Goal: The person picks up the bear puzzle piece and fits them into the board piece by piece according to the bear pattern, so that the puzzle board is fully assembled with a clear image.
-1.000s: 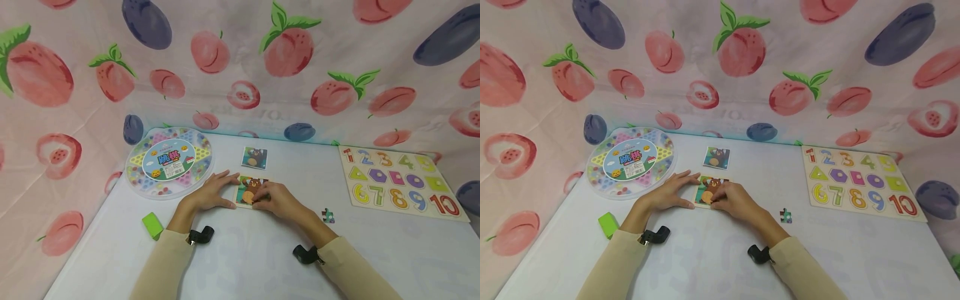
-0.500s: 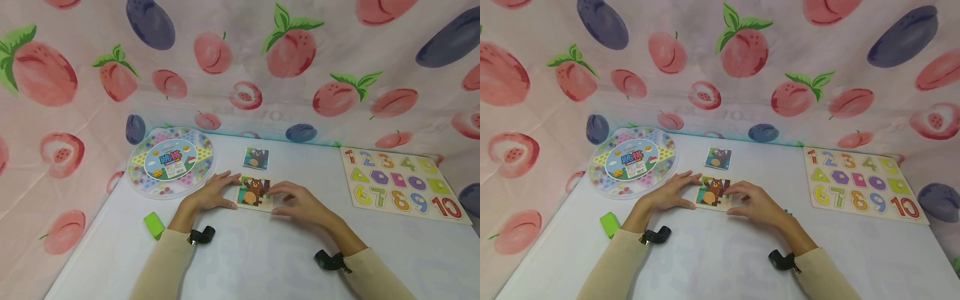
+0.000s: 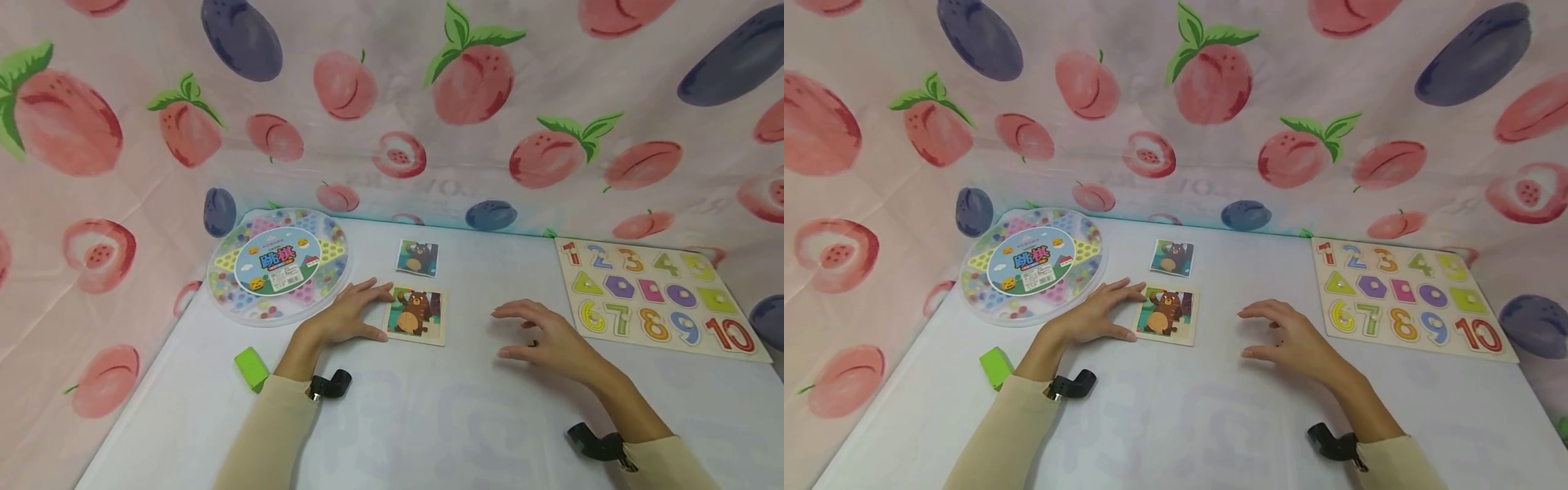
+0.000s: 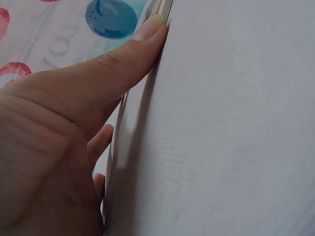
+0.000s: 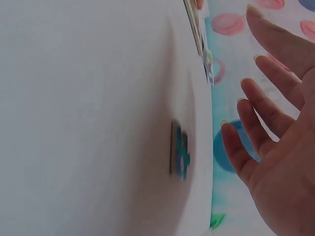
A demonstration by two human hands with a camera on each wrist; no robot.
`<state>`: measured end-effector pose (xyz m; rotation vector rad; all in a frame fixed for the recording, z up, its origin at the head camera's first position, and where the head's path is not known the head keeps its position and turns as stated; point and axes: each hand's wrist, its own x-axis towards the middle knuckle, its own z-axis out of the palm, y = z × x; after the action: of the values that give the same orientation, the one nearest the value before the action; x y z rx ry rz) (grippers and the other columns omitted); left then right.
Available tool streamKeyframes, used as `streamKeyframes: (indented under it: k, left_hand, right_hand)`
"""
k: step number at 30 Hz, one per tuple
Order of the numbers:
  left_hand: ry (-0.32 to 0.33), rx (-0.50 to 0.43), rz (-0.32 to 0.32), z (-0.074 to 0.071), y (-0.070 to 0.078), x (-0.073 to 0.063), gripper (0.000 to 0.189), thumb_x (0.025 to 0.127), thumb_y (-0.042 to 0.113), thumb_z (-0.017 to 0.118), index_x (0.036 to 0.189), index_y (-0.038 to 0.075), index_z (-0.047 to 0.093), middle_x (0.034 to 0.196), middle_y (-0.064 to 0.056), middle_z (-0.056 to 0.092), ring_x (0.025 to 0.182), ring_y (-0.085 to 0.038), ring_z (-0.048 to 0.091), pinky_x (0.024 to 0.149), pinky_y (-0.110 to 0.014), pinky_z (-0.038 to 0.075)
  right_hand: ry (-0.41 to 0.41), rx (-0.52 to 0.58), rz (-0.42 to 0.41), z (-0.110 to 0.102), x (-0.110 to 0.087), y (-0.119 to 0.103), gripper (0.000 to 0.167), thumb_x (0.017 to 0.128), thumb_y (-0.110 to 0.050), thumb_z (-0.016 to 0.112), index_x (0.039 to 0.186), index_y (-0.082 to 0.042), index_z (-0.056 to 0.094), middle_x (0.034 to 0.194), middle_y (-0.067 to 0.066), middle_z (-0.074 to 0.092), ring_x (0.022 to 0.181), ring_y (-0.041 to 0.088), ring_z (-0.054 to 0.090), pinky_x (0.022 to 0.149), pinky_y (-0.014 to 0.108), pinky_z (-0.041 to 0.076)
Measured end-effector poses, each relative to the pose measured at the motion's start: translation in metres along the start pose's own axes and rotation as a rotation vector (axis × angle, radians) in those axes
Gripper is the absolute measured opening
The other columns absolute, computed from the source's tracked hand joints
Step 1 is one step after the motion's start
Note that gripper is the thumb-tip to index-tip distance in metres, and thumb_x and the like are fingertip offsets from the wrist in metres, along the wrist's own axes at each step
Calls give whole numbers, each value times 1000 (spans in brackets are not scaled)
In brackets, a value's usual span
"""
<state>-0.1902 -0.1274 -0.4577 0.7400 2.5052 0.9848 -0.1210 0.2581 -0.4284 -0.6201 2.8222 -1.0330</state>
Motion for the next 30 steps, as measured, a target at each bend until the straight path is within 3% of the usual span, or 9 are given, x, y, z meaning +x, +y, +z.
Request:
streamKeyframes:
  k: [3, 10, 15, 17, 23, 30]
  left_hand:
    - [3, -10, 5, 1, -1, 0, 65, 80, 30, 86, 138, 17, 60, 168, 3, 35, 163, -29, 14, 133, -54, -2]
    - [0, -7, 0, 4, 0, 0, 65, 80, 30, 86, 139, 17, 60, 168, 3, 35, 163, -28, 13, 133, -54, -1]
    - [1, -6, 0, 3, 1, 0, 65, 80, 30, 86, 138, 17, 60, 168, 3, 36, 163, -28, 13, 133, -53, -1]
    - [3, -6, 1, 3, 1, 0, 65, 80, 30, 86, 138, 17, 61, 168, 3, 36, 163, -28, 13, 133, -53, -1]
    - [4, -7, 5, 3, 1, 1, 65, 80, 30, 86, 137, 17, 61, 167, 3, 36, 163, -28, 13, 133, -53, -1]
    - [-2, -6, -2, 3, 1, 0, 65, 80, 30, 86, 138, 18, 60, 168, 4, 35, 163, -27, 13, 133, -52, -2]
  right_hand:
    - [9, -23, 40, -6, -11, 7, 59, 79, -36, 87, 132, -23, 65, 137, -2, 64, 120, -13, 47, 98, 26, 55]
    - [1, -79, 160, -17, -30, 23, 65, 76, -46, 87, 132, -22, 64, 136, 3, 65, 118, 22, 59, 92, 20, 54]
    - [-50, -68, 231, -20, -38, 33, 66, 77, -48, 86, 133, -22, 63, 137, 4, 64, 120, 25, 59, 91, 13, 50]
    - [-66, -57, 231, -20, -39, 35, 65, 77, -46, 86, 133, -21, 63, 138, 5, 65, 121, 20, 59, 92, 10, 48]
    - [-67, -32, 220, -18, -41, 44, 57, 79, -40, 86, 130, -24, 65, 136, 2, 67, 115, -18, 47, 93, 7, 46]
    - [-52, -20, 236, -15, -41, 47, 51, 80, -39, 86, 125, -27, 68, 132, -1, 69, 111, -19, 47, 92, 6, 45]
